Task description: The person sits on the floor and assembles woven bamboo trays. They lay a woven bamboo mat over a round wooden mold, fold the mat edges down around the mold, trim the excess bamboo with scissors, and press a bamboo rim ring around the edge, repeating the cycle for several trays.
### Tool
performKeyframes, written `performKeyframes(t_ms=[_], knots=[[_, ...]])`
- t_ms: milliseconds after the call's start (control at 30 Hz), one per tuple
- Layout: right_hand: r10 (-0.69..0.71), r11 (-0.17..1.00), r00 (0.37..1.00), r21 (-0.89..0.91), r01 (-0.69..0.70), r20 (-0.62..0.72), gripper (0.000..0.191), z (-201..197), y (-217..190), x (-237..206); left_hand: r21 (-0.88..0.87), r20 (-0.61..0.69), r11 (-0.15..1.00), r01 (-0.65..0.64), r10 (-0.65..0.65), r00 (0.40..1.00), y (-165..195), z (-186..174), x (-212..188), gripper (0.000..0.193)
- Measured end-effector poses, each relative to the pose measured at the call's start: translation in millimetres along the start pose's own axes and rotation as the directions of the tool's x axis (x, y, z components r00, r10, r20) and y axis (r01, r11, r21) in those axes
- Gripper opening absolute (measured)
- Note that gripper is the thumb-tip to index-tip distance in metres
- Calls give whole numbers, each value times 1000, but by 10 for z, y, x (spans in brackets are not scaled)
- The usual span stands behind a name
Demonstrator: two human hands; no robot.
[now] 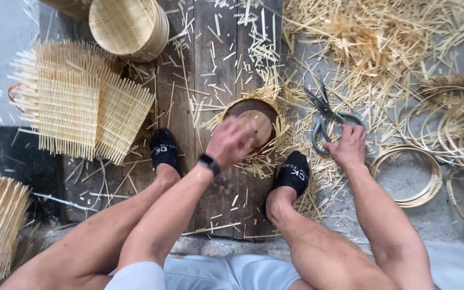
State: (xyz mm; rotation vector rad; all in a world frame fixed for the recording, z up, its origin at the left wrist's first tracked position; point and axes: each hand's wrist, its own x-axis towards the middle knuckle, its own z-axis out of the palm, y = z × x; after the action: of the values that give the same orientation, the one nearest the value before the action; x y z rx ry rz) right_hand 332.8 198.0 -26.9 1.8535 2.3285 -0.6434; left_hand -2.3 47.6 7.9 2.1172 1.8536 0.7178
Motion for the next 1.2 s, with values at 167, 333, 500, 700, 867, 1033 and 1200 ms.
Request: performKeyframes(t_ms=[167,333,500,700,867,1033,1200], knots=[[118,989,979,67,-131,163,79,-15,38,259,64,170,997,33,-44,984,63,54,511,108],[110,927,912,289,-238,395,52,47,234,277,9,-21,979,205,-204,979,271,58,479,100],[160,932,888,231,-280,431,59,106,228,-280,33,11,928,371,-371,928,114,185,492,95],[-181,972,972,176,154,149,67,13,-363,-554,-58,-280,874,482,-478,833,235,384,389,125],[-40,994,974,-90,61,224,56,130,-728,-351,-76,-196,845,529,-533,823,351,504,301,124],[-54,966,951,-226,127,303,30,56,-465,-159,-95,-121,909,407,-416,901,246,458,273,122],[-351,900,934,-296,319,-62,40,226,-411,63,-144,40,935,324,-322,946,195,345,291,121]])
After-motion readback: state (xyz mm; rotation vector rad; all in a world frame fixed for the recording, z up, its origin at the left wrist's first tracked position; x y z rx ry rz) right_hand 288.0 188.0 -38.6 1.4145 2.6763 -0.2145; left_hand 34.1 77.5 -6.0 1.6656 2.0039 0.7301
